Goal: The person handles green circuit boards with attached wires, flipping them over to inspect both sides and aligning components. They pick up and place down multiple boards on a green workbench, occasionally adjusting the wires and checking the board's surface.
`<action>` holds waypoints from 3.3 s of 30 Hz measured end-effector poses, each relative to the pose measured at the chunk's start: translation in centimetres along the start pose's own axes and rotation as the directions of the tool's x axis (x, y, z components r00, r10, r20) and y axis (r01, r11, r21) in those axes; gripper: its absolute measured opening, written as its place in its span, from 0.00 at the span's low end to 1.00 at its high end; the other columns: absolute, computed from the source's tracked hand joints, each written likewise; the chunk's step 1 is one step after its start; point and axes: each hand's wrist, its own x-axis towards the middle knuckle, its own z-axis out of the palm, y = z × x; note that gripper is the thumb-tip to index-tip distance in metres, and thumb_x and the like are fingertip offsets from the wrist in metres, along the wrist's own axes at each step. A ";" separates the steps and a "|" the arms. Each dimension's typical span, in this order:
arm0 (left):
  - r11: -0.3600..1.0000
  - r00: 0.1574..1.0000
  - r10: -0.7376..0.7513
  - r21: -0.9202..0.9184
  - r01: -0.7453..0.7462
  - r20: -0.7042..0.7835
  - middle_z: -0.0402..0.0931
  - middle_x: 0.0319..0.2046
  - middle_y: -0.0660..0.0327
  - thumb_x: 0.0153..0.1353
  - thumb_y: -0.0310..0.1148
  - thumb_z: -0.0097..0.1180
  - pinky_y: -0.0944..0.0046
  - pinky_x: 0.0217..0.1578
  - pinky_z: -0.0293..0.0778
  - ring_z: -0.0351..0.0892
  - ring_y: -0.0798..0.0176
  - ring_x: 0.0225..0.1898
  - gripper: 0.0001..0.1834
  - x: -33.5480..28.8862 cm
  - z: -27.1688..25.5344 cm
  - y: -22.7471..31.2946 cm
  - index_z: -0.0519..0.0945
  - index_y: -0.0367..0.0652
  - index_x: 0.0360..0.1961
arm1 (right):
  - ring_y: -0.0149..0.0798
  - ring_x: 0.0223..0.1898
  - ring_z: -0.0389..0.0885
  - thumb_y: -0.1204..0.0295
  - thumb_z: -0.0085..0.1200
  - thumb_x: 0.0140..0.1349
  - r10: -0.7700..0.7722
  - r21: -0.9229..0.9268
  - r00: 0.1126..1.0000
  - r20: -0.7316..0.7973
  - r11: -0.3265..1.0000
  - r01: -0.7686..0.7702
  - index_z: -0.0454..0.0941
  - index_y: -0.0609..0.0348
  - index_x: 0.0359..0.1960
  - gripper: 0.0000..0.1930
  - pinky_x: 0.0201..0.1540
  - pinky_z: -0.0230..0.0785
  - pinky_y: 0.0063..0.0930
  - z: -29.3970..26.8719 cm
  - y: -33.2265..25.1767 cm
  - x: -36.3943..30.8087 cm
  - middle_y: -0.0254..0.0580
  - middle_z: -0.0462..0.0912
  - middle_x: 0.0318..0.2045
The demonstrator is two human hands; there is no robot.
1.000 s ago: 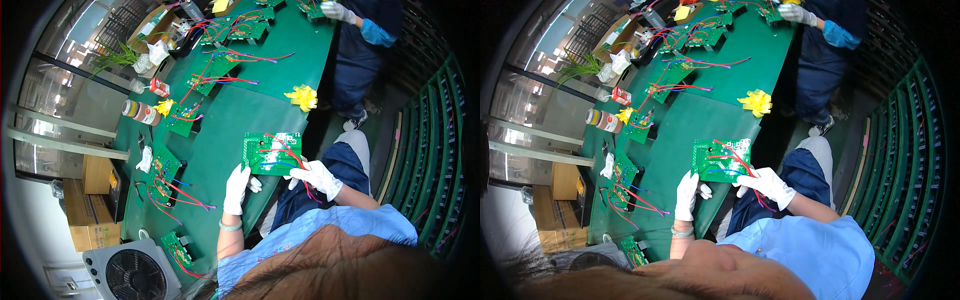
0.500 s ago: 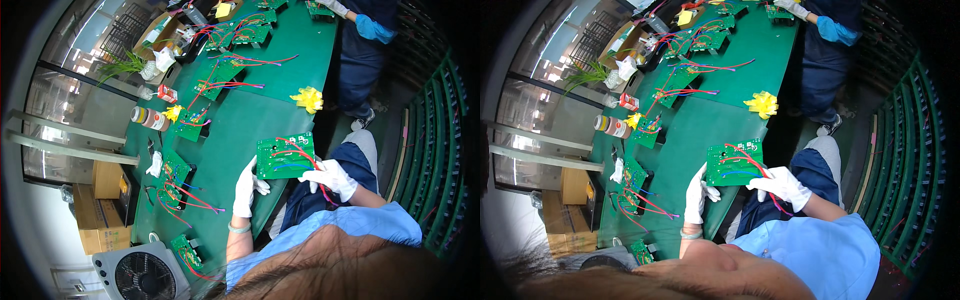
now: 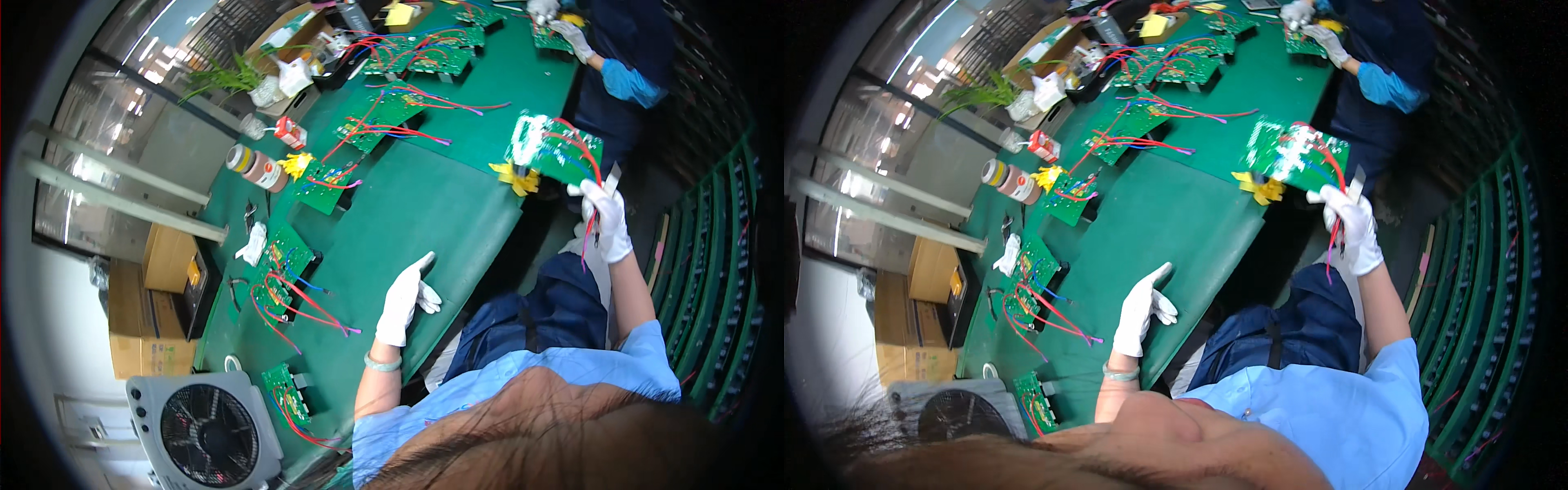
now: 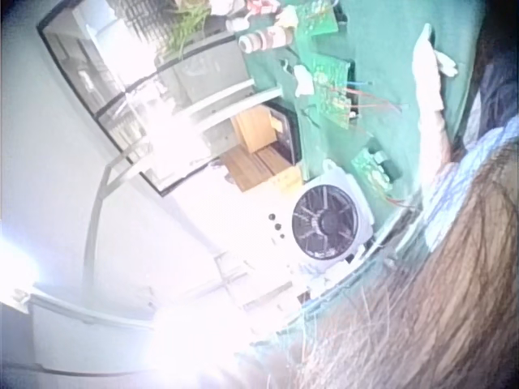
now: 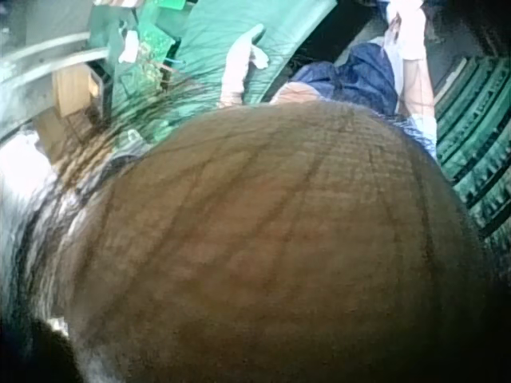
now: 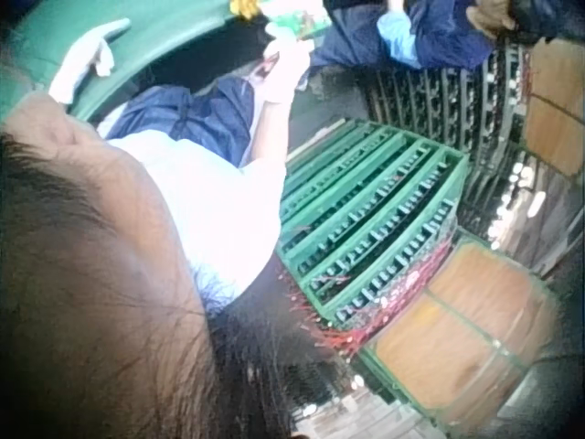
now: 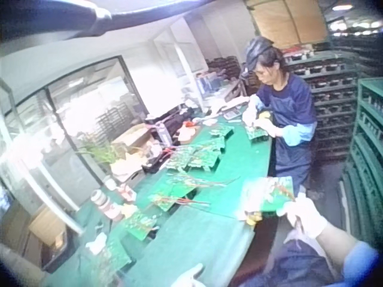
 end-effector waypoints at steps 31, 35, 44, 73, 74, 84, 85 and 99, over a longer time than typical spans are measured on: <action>0.484 0.410 0.778 0.870 0.092 -0.476 0.82 0.45 0.58 0.56 0.34 0.64 0.60 0.44 0.75 0.80 0.57 0.40 0.20 -9.3 -3.1 4.7 0.80 0.45 0.51 | 0.40 0.38 0.84 0.78 0.56 0.60 -0.429 -0.227 0.407 0.806 0.412 0.883 0.80 0.57 0.48 0.14 0.40 0.75 0.29 17.4 8.5 0.5 0.42 0.84 0.40; 0.273 0.237 0.806 0.695 0.665 -0.543 0.80 0.49 0.51 0.54 0.35 0.65 0.58 0.54 0.71 0.78 0.50 0.50 0.27 -21.0 -11.1 4.4 0.77 0.36 0.54 | 0.45 0.37 0.83 0.79 0.59 0.55 -0.467 -0.226 0.404 0.787 0.392 0.892 0.81 0.55 0.44 0.14 0.38 0.75 0.31 17.2 8.8 0.5 0.42 0.84 0.37; 0.957 0.300 -0.177 -0.094 0.274 -0.937 0.81 0.45 0.59 0.64 0.45 0.58 0.68 0.36 0.77 0.81 0.67 0.39 0.33 -26.7 -8.6 6.2 0.67 0.40 0.66 | 0.46 0.31 0.82 0.76 0.60 0.53 -0.528 -0.210 0.442 0.725 0.441 0.873 0.82 0.55 0.42 0.13 0.34 0.74 0.34 16.8 8.1 0.6 0.42 0.81 0.30; 0.896 0.531 0.224 0.387 0.217 -0.817 0.81 0.26 0.58 0.65 0.44 0.57 0.68 0.29 0.76 0.82 0.65 0.27 0.22 -4.7 -3.7 4.3 0.78 0.41 0.55 | 0.17 0.16 0.62 0.64 0.47 0.71 -0.027 -0.040 0.904 0.426 0.998 0.049 0.76 0.71 0.51 0.19 0.20 0.50 0.12 8.4 1.0 -6.8 0.36 0.82 0.27; 0.790 0.564 0.419 0.592 0.160 -0.711 0.81 0.29 0.57 0.64 0.43 0.58 0.66 0.32 0.76 0.82 0.62 0.30 0.22 -4.0 -3.9 4.2 0.78 0.42 0.54 | 0.19 0.18 0.67 0.64 0.48 0.70 0.020 -0.084 0.837 0.547 0.996 0.032 0.76 0.71 0.52 0.20 0.22 0.56 0.12 8.3 0.6 -7.7 0.39 0.83 0.30; 0.811 0.795 0.232 0.563 0.161 -0.560 0.82 0.37 0.59 0.65 0.43 0.58 0.70 0.42 0.73 0.79 0.70 0.39 0.23 -2.2 -5.1 3.5 0.77 0.37 0.55 | 0.32 0.37 0.82 0.70 0.55 0.65 0.071 -0.333 0.632 0.772 0.892 0.306 0.75 0.48 0.59 0.20 0.40 0.74 0.25 13.0 4.6 -10.6 0.52 0.71 0.62; 0.875 0.813 0.168 0.464 0.138 -0.558 0.82 0.37 0.62 0.65 0.43 0.59 0.71 0.40 0.73 0.78 0.72 0.38 0.24 -2.4 -5.5 2.2 0.78 0.36 0.55 | 0.34 0.42 0.83 0.70 0.54 0.66 0.005 -0.370 0.676 0.737 0.840 0.398 0.75 0.50 0.58 0.19 0.42 0.75 0.26 13.0 4.3 -9.8 0.52 0.73 0.60; 0.996 0.891 0.022 0.088 0.020 -0.453 0.78 0.39 0.65 0.65 0.41 0.59 0.73 0.39 0.71 0.74 0.76 0.38 0.24 -2.5 -4.9 -1.0 0.73 0.34 0.55 | 0.45 0.33 0.83 0.66 0.64 0.57 -0.206 -0.548 0.628 0.750 0.338 0.765 0.77 0.58 0.48 0.18 0.32 0.75 0.34 15.4 0.6 -8.2 0.45 0.82 0.35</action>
